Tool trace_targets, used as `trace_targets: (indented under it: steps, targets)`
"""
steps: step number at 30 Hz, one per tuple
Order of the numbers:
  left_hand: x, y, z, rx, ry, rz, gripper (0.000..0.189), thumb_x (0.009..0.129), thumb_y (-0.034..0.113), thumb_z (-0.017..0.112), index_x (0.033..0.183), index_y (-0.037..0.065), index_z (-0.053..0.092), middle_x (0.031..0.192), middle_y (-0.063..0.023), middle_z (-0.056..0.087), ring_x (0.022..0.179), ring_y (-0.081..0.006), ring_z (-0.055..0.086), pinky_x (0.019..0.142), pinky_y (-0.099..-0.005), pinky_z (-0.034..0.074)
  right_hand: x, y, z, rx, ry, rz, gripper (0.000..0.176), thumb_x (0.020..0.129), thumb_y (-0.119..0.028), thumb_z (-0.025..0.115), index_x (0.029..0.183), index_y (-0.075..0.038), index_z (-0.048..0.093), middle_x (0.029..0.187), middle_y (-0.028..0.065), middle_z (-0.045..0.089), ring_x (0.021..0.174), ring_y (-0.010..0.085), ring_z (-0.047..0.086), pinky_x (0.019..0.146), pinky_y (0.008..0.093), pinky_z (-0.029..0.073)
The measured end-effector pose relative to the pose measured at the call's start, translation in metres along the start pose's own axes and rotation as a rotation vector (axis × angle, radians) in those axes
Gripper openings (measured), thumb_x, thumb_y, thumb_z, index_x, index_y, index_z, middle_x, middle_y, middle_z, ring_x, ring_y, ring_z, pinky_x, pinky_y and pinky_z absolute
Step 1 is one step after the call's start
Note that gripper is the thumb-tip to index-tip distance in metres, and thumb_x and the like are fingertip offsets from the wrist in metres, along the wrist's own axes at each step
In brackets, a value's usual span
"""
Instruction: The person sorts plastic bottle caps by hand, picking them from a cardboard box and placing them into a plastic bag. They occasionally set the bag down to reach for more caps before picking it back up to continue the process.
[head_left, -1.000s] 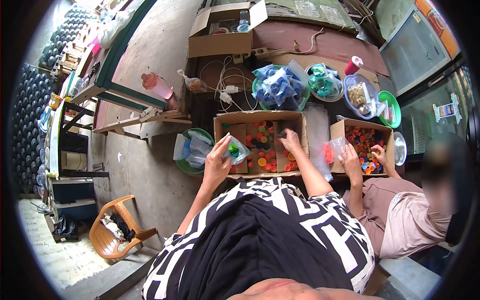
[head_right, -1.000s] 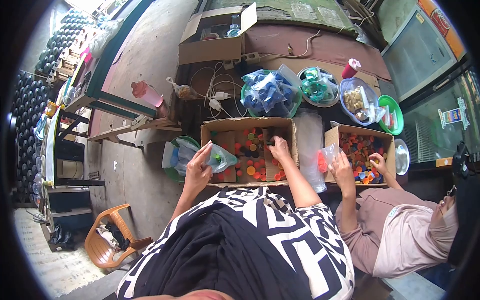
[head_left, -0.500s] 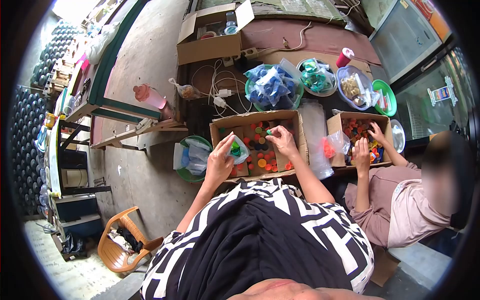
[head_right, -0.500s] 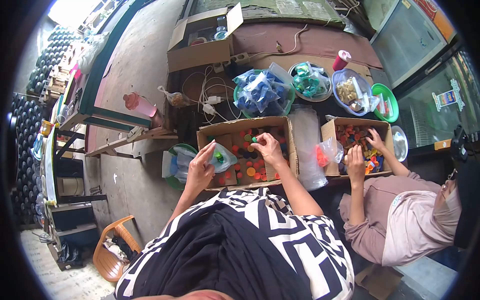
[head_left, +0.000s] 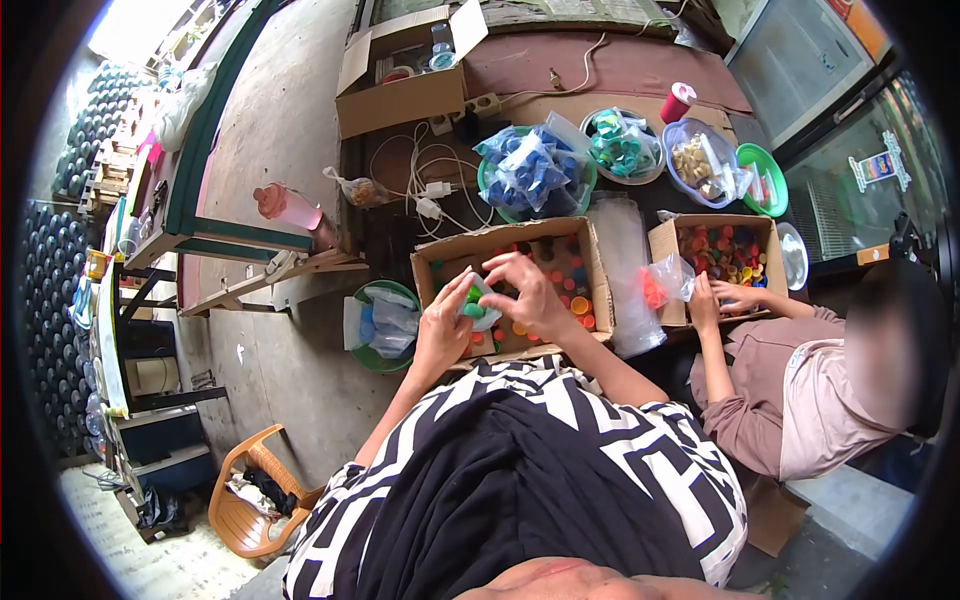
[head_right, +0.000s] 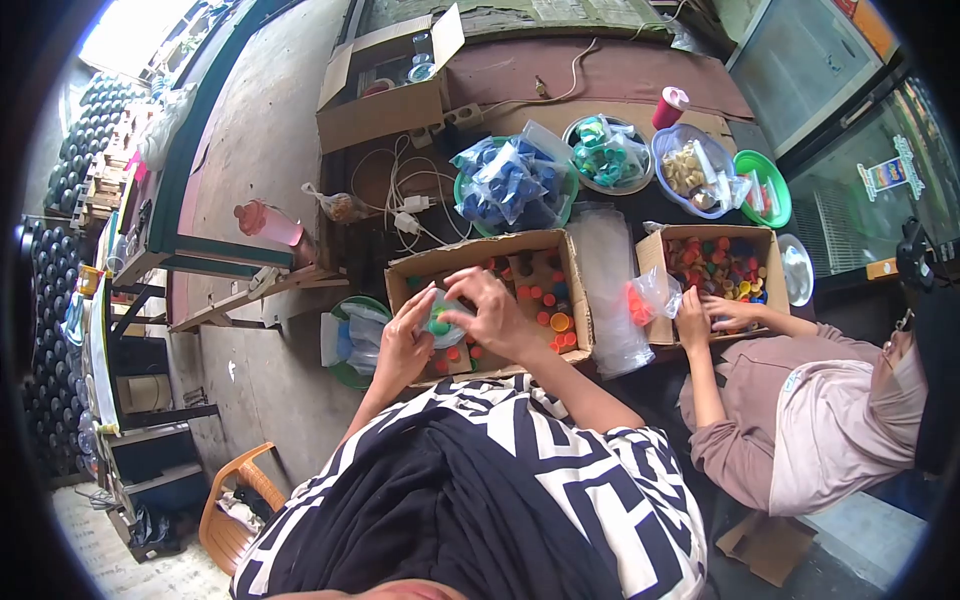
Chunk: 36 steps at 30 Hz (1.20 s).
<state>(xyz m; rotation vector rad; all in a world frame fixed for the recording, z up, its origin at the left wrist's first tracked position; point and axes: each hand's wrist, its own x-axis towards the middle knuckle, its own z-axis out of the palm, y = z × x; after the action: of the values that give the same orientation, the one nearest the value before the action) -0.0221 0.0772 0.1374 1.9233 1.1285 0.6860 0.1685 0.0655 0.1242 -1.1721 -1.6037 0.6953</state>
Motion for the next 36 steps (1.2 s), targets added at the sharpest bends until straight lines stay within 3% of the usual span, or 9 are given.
trace_targets:
  steps: [1,3,11,16,18,22,25,27,36]
  targets:
    - [-0.001,0.003,-0.002,-0.009,-0.004,-0.038,0.062,0.071,-0.009,0.049,0.132,0.004,0.053,0.139,-0.0093,0.052,0.089,-0.0231,0.066,0.071,-0.0288,0.051,0.004,0.011,0.001,0.071,0.055,0.111,0.018,0.082,-0.020,0.071,0.087,-0.005,0.063,0.101,0.0090,0.063,0.097,0.0287,0.059,0.089,0.0386,0.045]
    - [-0.003,0.003,-0.007,-0.006,0.000,-0.070,0.063,0.071,-0.009,0.049,0.132,0.004,0.053,0.139,-0.0088,0.052,0.085,-0.0215,0.065,0.069,-0.0279,0.050,0.009,0.052,-0.003,-0.014,0.135,0.268,0.016,0.089,-0.018,0.064,0.092,-0.002,0.064,0.095,0.0102,0.062,0.086,0.0256,0.062,0.073,0.0342,0.051]
    - [-0.017,-0.002,-0.020,0.020,0.020,-0.134,0.065,0.070,-0.010,0.047,0.133,0.006,0.053,0.139,-0.0076,0.052,0.070,-0.0151,0.061,0.062,-0.0260,0.048,-0.010,0.198,0.031,-0.708,-0.239,0.536,0.021,0.087,-0.012,0.052,0.102,-0.011,0.067,0.104,0.0186,0.060,0.106,0.0368,0.056,0.092,0.0447,0.048]
    - [-0.020,-0.004,-0.027,0.016,0.027,-0.126,0.065,0.070,-0.011,0.047,0.133,0.006,0.053,0.140,-0.0082,0.052,0.071,-0.0155,0.061,0.062,-0.0257,0.048,-0.012,0.209,0.049,-0.754,-0.007,0.283,0.024,0.079,-0.008,0.055,0.098,-0.005,0.069,0.104,0.0230,0.063,0.103,0.0425,0.059,0.096,0.0477,0.046]
    - [-0.021,-0.004,-0.029,0.001,0.020,-0.141,0.064,0.071,-0.012,0.048,0.133,0.005,0.052,0.140,-0.0085,0.052,0.072,-0.0160,0.061,0.063,-0.0260,0.048,-0.008,0.204,0.043,-0.790,-0.427,0.604,0.020,0.075,-0.006,0.058,0.090,-0.002,0.070,0.095,0.0228,0.066,0.097,0.0438,0.061,0.095,0.0481,0.046]
    - [-0.020,-0.006,-0.034,-0.002,0.013,-0.136,0.064,0.071,-0.012,0.048,0.133,0.004,0.052,0.140,-0.0086,0.052,0.072,-0.0164,0.061,0.064,-0.0265,0.048,-0.007,0.200,0.041,-0.601,-0.241,0.635,0.017,0.072,-0.005,0.060,0.084,-0.001,0.070,0.086,0.0217,0.067,0.094,0.0441,0.061,0.094,0.0488,0.046]
    - [-0.018,-0.009,-0.036,-0.008,-0.015,-0.151,0.064,0.071,-0.012,0.047,0.133,0.004,0.052,0.140,-0.0088,0.052,0.077,-0.0181,0.063,0.066,-0.0271,0.049,-0.002,0.205,0.045,-0.795,-0.378,0.687,0.024,0.073,-0.008,0.061,0.096,-0.007,0.071,0.105,0.0243,0.065,0.105,0.0401,0.060,0.090,0.0484,0.049]
    - [-0.017,-0.012,-0.038,0.016,-0.015,-0.100,0.063,0.071,-0.011,0.047,0.132,0.005,0.052,0.140,-0.0091,0.051,0.084,-0.0214,0.066,0.067,-0.0280,0.050,-0.009,0.209,0.053,-0.932,-0.166,0.384,0.031,0.073,-0.013,0.066,0.104,-0.014,0.069,0.110,0.0185,0.061,0.108,0.0371,0.056,0.091,0.0471,0.047]
    - [-0.013,-0.014,-0.043,0.044,-0.074,-0.083,0.065,0.070,-0.010,0.047,0.133,0.005,0.052,0.140,-0.0089,0.051,0.086,-0.0241,0.066,0.068,-0.0289,0.050,-0.015,0.220,0.060,-0.840,-0.257,0.534,0.040,0.072,-0.008,0.062,0.112,-0.013,0.062,0.115,0.0126,0.053,0.112,0.0326,0.050,0.092,0.0471,0.042]
